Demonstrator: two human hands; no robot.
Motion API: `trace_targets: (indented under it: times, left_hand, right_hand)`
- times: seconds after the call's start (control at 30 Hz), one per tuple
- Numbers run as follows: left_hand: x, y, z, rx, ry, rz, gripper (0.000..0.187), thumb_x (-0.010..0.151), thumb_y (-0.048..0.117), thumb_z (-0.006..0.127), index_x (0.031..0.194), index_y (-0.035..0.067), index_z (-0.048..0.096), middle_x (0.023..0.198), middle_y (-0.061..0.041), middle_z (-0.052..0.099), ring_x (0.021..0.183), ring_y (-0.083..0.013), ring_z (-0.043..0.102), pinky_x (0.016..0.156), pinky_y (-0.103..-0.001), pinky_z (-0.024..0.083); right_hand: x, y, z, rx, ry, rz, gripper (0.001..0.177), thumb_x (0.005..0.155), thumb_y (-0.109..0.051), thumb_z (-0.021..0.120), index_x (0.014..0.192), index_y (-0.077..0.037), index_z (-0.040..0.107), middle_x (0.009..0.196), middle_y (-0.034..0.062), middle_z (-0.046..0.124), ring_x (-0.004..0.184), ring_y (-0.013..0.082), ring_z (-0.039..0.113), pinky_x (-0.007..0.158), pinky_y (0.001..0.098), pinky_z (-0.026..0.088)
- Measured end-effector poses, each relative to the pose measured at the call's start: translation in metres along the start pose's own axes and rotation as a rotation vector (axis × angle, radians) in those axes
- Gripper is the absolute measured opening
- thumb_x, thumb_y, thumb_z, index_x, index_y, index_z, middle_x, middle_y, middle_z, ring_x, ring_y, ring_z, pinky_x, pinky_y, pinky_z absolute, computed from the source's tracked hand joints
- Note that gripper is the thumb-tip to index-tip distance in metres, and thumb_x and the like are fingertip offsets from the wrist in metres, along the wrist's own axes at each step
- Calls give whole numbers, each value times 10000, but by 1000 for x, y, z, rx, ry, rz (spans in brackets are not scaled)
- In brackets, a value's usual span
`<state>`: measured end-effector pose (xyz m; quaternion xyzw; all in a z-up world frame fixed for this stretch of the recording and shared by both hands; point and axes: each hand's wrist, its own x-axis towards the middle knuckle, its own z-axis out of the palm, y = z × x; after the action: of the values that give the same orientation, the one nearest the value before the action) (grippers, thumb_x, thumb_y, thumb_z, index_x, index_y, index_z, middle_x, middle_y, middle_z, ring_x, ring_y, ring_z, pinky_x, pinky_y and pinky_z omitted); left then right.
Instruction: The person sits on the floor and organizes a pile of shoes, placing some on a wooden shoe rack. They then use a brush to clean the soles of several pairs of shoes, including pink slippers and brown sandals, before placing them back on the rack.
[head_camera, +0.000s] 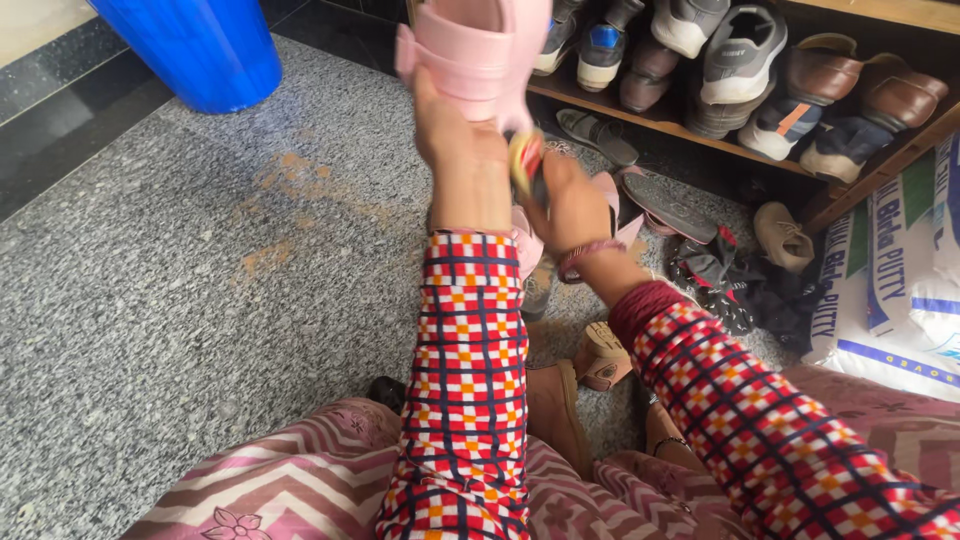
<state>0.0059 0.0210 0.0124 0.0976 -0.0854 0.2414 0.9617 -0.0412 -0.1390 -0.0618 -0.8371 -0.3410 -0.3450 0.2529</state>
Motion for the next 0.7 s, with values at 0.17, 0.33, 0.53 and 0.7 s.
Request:
trace_targets:
  times: [0.17, 0.33, 0.53, 0.7]
  left_hand:
    - [10, 25, 1, 108, 40, 12, 507, 1062, 311, 352, 1513, 85, 394, 1488, -170, 506, 1336, -355, 547, 1094, -543, 509]
    - [-8, 18, -3, 396, -103, -120, 452, 1009, 294, 466, 1402, 105, 585, 1429, -149, 594, 1303, -322, 595, 1049, -465, 539]
    - [-42, 19, 11, 675, -6, -335, 489, 780, 264, 739, 1188, -6, 708, 1135, -181, 735, 957, -279, 748, 812, -411, 624]
    - [-46, 26, 20, 809, -162, -266, 421, 784, 288, 761, 1071, -19, 774, 1021, -141, 788, 890, -210, 754, 796, -325, 610]
  right_hand:
    - [-27, 57, 10, -193, -258, 476, 339, 957, -353, 771, 1047, -42, 669, 1055, 212, 662, 876, 427, 691, 750, 506, 551]
    - [30, 106, -50, 568, 196, 232, 312, 928, -66, 773, 1219, -12, 672, 1036, 53, 731, 941, 135, 702, 838, 322, 590]
    - [85, 73, -189, 589, -186, 124, 196, 1092, -6, 737, 1276, 13, 672, 1082, -2, 698, 883, 54, 600, 757, 203, 465]
    - [96, 36, -222, 532, -559, 155, 557, 903, -39, 704, 1449, -102, 613, 1261, 2, 714, 942, 39, 607, 827, 226, 520]
